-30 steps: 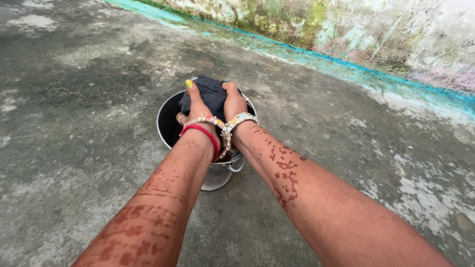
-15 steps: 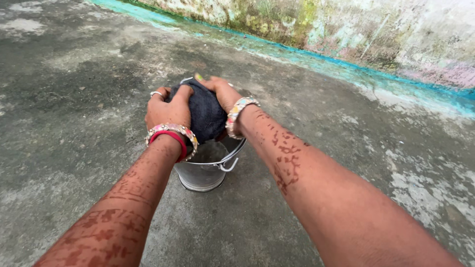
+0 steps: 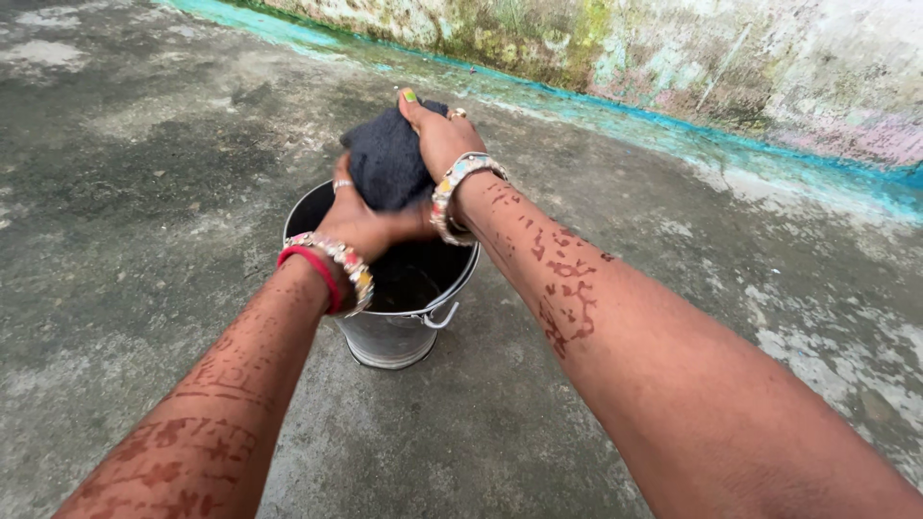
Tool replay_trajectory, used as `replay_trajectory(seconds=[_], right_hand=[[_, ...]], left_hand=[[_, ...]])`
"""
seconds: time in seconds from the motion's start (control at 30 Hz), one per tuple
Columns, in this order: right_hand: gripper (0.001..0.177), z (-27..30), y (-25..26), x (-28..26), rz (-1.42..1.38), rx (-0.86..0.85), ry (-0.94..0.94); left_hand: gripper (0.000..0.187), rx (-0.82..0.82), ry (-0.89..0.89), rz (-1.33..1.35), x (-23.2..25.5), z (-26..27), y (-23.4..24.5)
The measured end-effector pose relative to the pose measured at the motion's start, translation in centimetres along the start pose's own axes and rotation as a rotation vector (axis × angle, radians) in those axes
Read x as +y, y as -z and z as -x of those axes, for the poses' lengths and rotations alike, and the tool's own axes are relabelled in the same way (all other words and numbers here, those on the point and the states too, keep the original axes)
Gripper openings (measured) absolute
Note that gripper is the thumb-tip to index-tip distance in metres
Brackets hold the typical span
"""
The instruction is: The person washes a piece of dark clothing by hand on a concrete surface, scrubbing it against the ground and rinsing it in a metal bucket of water.
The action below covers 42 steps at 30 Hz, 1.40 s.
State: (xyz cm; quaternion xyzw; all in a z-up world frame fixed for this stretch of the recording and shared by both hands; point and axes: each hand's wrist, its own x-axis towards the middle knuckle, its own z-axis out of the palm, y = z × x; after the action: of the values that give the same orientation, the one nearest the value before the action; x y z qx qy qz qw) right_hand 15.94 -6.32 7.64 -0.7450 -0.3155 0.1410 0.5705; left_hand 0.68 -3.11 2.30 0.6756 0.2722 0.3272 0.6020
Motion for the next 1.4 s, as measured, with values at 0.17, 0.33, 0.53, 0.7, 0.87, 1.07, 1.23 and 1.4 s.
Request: replay_trajectory(seconds=[0.17,0.33,0.53,0.7,0.87,1.07,1.23,1.4], right_hand=[[0.089,1.4,0.6,-2.5,0.266,-0.036,0.141],[0.077,2.6,-0.7,-3.2,0.195,-0.057,0.063],[0.061,-1.1,-1.5,2.2,-0.572,-0.052,-0.233],[0.039,-0.2,-1.1,5.2,-0.895,-0.179,-0.202],[0.034,-1.7,0.0,6.6,-1.056,-0.227,-0.389],[0.067,1.7,1.1,3.3,-0.694,-0.436,-0.597],[0.090,5.9,0.0,0.6,-0.855,-0.656,-0.684],[0.113,6.0,-0.8,2.0,-1.100,-0.720,-0.512]], left_hand=[[0.164,0.238,0.217,-0.594,2.0,3.5,-0.2],[0.134,0.375,0.130,-0.303,2.9,3.6,-0.2],[0.099,0.316,0.049,-0.339,1.8,2.6,0.7],[0.064,0.359,0.046,-0.255,0.2,1.1,0.7],[0.069,0.176,-0.212,-0.126,0.3,-0.5,1.8],[0.046,-0.079,-0.200,0.217,2.9,-3.2,3.0],[0.008,-0.033,-0.308,0.430,1.1,-8.3,3.3],[0.017,0.278,-0.534,0.446,-2.7,-13.4,2.7]])
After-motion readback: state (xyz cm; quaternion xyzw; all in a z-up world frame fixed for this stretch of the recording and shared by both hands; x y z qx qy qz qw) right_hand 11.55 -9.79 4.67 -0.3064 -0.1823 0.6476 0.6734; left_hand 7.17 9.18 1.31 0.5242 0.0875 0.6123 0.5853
